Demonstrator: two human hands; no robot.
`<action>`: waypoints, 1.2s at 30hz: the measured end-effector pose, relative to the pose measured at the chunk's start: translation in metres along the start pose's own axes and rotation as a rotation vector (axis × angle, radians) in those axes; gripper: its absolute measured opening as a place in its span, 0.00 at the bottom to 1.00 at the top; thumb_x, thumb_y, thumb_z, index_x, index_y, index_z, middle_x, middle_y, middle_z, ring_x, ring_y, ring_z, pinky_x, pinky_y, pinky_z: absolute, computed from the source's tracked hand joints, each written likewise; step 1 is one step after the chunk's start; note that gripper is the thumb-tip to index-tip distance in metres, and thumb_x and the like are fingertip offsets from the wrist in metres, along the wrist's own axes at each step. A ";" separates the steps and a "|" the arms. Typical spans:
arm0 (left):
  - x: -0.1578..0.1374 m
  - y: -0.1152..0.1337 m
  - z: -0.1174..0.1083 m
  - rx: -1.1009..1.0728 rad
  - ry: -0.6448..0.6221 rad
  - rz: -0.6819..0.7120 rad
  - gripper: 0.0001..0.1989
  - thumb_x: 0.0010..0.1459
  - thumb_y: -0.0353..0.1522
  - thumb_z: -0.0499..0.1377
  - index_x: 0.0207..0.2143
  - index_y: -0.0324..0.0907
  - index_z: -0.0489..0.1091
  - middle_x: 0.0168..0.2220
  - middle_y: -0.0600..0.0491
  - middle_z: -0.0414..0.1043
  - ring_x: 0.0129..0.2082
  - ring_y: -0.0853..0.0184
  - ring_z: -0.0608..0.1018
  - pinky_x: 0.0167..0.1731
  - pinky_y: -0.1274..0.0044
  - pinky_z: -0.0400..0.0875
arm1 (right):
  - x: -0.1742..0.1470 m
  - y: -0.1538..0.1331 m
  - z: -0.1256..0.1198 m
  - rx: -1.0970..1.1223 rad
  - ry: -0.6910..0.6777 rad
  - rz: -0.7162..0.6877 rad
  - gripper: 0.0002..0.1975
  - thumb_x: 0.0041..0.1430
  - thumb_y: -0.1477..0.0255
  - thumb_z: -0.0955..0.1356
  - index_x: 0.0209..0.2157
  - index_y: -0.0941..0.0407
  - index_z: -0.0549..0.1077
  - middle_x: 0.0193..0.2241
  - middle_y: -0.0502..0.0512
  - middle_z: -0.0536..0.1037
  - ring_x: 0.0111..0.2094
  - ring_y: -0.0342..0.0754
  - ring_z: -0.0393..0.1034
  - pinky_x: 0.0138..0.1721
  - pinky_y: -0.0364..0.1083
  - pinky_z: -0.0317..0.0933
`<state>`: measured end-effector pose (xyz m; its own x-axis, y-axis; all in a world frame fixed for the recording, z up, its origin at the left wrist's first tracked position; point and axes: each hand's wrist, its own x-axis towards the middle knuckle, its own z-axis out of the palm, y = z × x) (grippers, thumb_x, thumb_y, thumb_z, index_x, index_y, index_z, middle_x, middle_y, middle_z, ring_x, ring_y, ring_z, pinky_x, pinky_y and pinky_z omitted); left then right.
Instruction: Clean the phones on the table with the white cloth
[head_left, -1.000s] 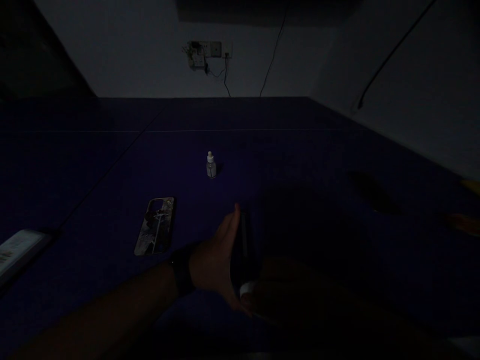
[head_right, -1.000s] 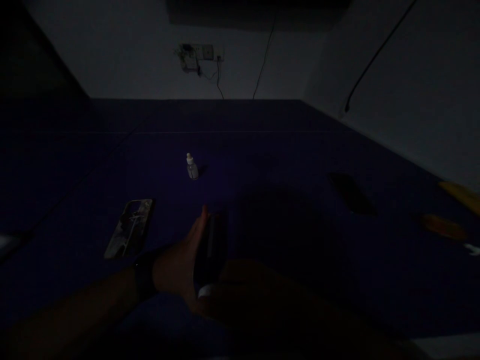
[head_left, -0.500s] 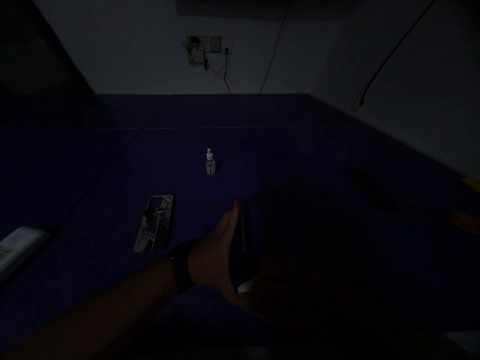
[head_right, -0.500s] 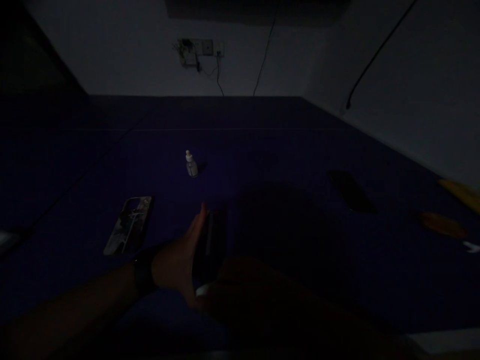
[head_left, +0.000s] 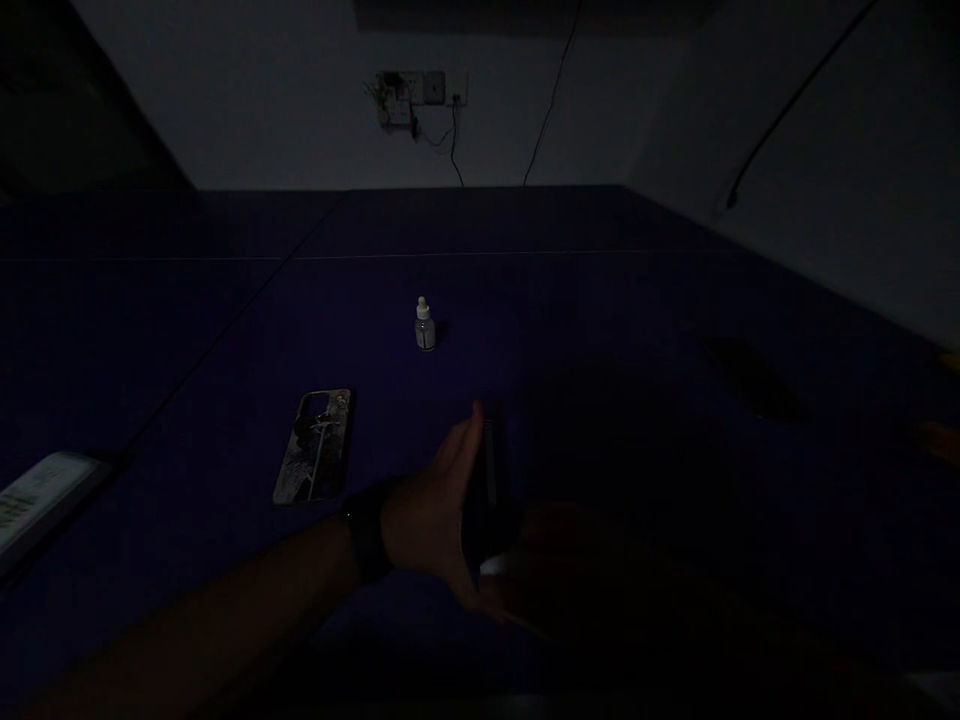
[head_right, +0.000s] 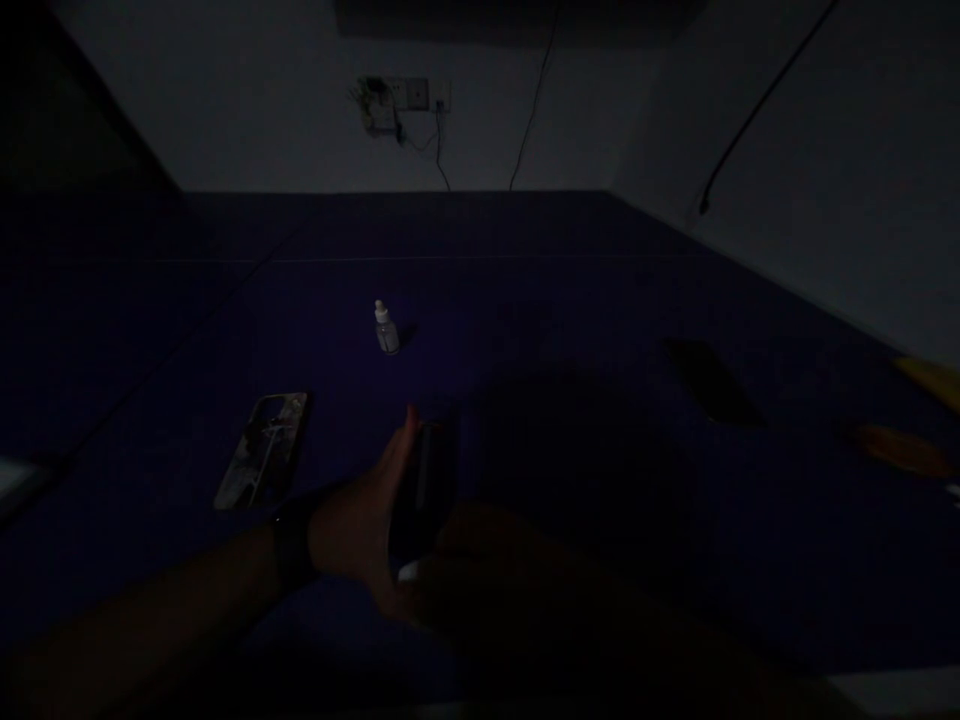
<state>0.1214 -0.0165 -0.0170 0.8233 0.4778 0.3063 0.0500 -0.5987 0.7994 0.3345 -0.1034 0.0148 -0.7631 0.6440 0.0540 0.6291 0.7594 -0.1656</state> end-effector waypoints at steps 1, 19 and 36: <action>0.000 0.001 0.000 0.001 0.003 0.023 0.93 0.17 0.57 0.77 0.67 0.45 0.09 0.73 0.37 0.21 0.70 0.28 0.38 0.65 0.44 0.51 | 0.003 0.005 -0.002 0.006 0.025 -0.037 0.11 0.71 0.65 0.64 0.51 0.46 0.74 0.40 0.51 0.79 0.36 0.45 0.72 0.38 0.47 0.68; 0.001 0.008 -0.005 0.053 -0.013 0.070 0.92 0.21 0.54 0.78 0.65 0.47 0.05 0.73 0.38 0.22 0.70 0.31 0.46 0.67 0.46 0.49 | 0.046 0.055 -0.002 0.362 0.692 0.184 0.23 0.57 0.81 0.64 0.53 0.53 0.76 0.41 0.56 0.77 0.41 0.49 0.74 0.42 0.48 0.71; -0.002 0.006 -0.003 0.085 0.020 0.122 0.94 0.17 0.52 0.79 0.66 0.48 0.06 0.73 0.37 0.22 0.69 0.26 0.46 0.64 0.41 0.54 | 0.010 0.014 -0.021 0.089 0.434 -0.321 0.13 0.73 0.72 0.60 0.53 0.56 0.71 0.37 0.53 0.80 0.41 0.45 0.72 0.45 0.45 0.67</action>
<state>0.1182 -0.0195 -0.0119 0.8146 0.4107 0.4096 -0.0010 -0.7051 0.7091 0.3383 -0.0845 0.0342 -0.7718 0.3744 0.5140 0.3455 0.9255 -0.1553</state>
